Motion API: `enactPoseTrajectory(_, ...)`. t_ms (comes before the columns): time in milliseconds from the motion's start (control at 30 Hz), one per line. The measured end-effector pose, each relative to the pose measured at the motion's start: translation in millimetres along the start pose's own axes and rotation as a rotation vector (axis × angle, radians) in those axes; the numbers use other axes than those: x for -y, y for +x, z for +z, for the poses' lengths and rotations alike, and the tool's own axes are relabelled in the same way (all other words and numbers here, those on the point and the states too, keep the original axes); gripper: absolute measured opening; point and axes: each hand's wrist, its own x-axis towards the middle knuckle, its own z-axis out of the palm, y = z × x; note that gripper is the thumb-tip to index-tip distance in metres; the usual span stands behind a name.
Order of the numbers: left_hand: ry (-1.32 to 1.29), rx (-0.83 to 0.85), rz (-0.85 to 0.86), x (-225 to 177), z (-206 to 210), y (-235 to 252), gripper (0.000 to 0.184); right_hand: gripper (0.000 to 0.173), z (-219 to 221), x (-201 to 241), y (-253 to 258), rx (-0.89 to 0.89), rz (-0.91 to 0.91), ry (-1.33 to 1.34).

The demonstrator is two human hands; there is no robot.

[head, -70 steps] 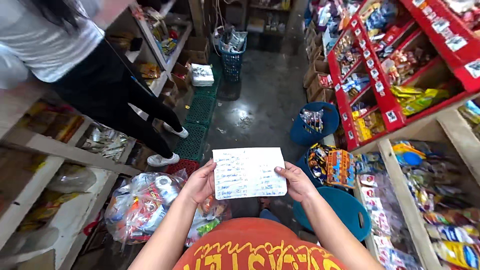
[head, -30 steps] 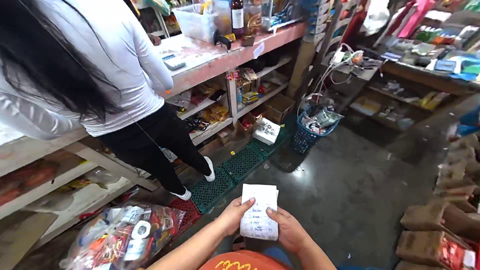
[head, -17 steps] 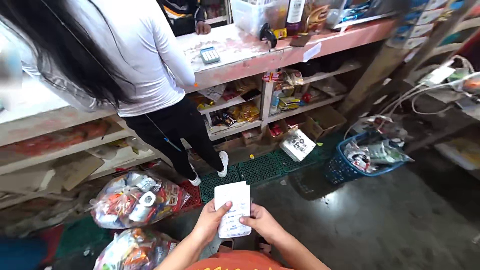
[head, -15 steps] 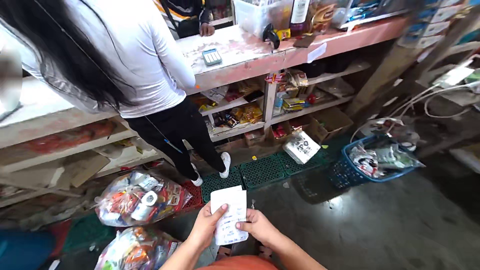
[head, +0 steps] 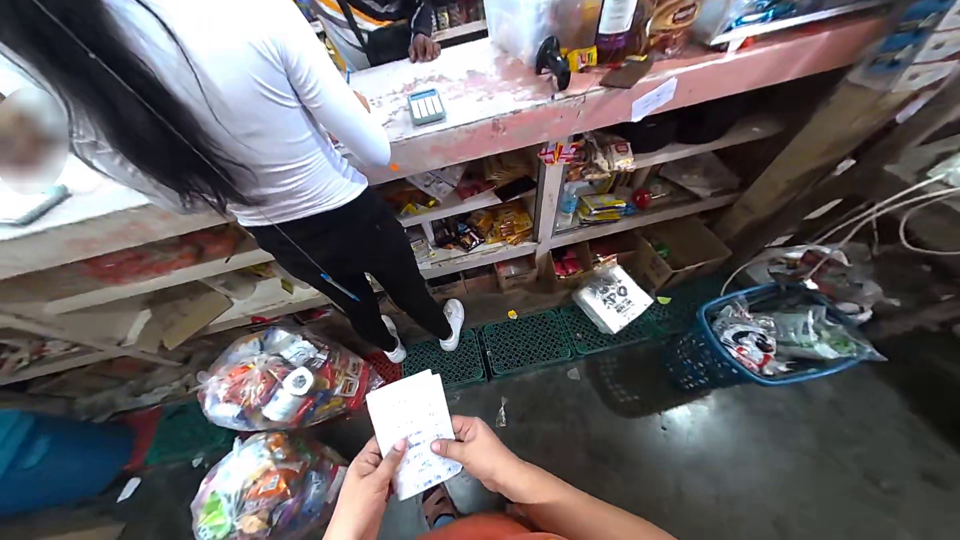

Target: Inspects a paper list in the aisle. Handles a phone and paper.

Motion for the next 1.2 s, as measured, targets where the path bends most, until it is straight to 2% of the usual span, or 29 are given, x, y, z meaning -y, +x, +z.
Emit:
enactPoseTrajectory(133,0.186,0.061,0.015,2,-7,-5,0.015,0.025,-7,2,-2,0.005,-0.027,-0.025)
enactPoseTrajectory(233,0.379,0.208,0.109,1,-15,-1,0.017,0.03,-10,14,0,-0.063,-0.057,0.013)
enactPoseTrajectory(333,0.506,0.311,0.183,-1,-18,1,0.02,0.016,-13,23,3,-0.124,-0.096,0.046)
enactPoseTrajectory(467,0.337,0.22,0.268,-3,-10,10,0.05,0.011,-16,27,13,-0.11,-0.129,0.021)
enactPoseTrajectory(533,0.258,0.141,0.307,-4,-12,17,0.056,0.012,-14,25,23,-0.138,-0.101,0.028)
enactPoseTrajectory(600,0.234,0.077,0.326,-4,-18,26,0.049,0.014,-11,24,34,-0.168,-0.066,0.036)
enactPoseTrajectory(667,0.252,0.044,0.345,-7,-29,39,0.032,0.019,-10,26,49,-0.184,-0.069,0.002)
enactPoseTrajectory(767,0.331,0.003,0.348,-13,-47,68,0.015,0.028,-11,47,70,-0.255,-0.095,-0.071)
enactPoseTrajectory(933,0.315,-0.019,0.24,-29,-58,124,0.026,0.009,-22,95,97,-0.263,-0.178,-0.168)
enactPoseTrajectory(1100,0.255,-0.015,0.201,-34,-45,166,0.049,0.009,-67,105,135,-0.286,-0.033,-0.178)
enactPoseTrajectory(1200,0.296,-0.04,0.18,-43,-35,179,0.048,0.011,-100,118,160,-0.305,0.068,-0.115)
